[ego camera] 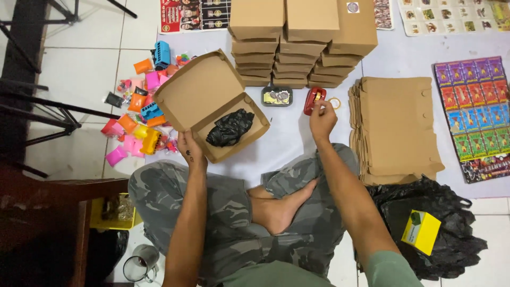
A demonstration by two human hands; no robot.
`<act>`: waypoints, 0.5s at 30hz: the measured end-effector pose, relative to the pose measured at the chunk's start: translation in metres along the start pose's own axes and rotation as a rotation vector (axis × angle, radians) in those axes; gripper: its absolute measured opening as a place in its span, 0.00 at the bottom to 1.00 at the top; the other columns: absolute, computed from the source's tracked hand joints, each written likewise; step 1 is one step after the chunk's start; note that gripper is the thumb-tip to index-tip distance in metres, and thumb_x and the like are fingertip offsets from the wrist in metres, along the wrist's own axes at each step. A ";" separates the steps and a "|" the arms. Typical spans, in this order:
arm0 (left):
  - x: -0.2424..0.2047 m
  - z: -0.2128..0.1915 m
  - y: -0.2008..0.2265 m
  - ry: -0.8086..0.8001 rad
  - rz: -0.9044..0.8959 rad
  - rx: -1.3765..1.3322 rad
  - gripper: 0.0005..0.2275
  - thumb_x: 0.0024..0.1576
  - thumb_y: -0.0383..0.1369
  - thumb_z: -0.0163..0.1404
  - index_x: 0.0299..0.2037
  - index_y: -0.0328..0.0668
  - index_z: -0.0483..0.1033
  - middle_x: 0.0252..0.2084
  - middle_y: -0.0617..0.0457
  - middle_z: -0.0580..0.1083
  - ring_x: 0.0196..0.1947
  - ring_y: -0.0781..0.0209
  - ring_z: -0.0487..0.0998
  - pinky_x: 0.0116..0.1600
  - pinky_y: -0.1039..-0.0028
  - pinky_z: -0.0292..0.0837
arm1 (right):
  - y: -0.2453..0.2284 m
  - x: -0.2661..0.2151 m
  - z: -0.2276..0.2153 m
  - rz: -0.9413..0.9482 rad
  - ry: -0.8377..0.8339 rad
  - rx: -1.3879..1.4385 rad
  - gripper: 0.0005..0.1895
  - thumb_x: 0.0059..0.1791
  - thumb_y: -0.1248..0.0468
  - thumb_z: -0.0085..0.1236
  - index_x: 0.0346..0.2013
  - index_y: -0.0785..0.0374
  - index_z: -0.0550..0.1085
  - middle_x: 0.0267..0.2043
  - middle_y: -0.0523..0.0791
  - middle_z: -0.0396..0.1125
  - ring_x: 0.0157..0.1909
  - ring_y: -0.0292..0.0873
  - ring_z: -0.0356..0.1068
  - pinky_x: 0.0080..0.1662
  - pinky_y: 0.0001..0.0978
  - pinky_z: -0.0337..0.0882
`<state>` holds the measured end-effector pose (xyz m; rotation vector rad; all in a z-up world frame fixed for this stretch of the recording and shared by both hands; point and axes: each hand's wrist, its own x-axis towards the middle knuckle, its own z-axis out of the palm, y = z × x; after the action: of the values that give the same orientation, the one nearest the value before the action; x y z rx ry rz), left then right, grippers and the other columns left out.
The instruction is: Packing toy buses into cardboard boxes, including placing them in plastic bags with cards.
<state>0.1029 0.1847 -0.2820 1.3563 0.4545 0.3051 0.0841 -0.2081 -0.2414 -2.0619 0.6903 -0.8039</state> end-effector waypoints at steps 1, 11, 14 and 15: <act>-0.001 0.004 0.003 0.007 0.000 -0.001 0.12 0.65 0.32 0.43 0.55 0.47 0.76 0.43 0.52 0.78 0.41 0.64 0.76 0.53 0.68 0.73 | 0.002 0.004 0.007 -0.003 -0.006 0.001 0.04 0.53 0.68 0.57 0.38 0.65 0.78 0.17 0.47 0.62 0.24 0.47 0.67 0.34 0.40 0.68; -0.035 0.028 0.096 0.095 0.019 0.055 0.09 0.64 0.33 0.46 0.30 0.45 0.71 0.26 0.58 0.69 0.32 0.67 0.67 0.47 0.71 0.68 | -0.006 0.021 0.079 -0.121 -0.501 -0.332 0.07 0.49 0.60 0.62 0.41 0.47 0.83 0.28 0.43 0.74 0.37 0.50 0.77 0.40 0.44 0.76; -0.031 0.023 0.088 0.122 0.021 0.059 0.11 0.63 0.33 0.46 0.27 0.47 0.67 0.25 0.59 0.65 0.33 0.66 0.65 0.46 0.72 0.66 | -0.016 0.033 0.091 -0.142 -0.612 -0.572 0.08 0.48 0.59 0.62 0.41 0.48 0.83 0.33 0.45 0.77 0.42 0.54 0.78 0.45 0.48 0.77; -0.028 0.021 0.083 0.125 0.025 0.060 0.11 0.63 0.33 0.47 0.26 0.48 0.66 0.26 0.59 0.64 0.34 0.66 0.65 0.47 0.72 0.66 | -0.022 0.039 0.094 -0.156 -0.663 -0.700 0.09 0.47 0.58 0.63 0.41 0.51 0.83 0.37 0.50 0.77 0.45 0.59 0.78 0.47 0.52 0.77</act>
<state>0.0924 0.1700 -0.1937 1.4073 0.5545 0.4010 0.1831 -0.1781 -0.2564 -2.8162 0.4603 0.1171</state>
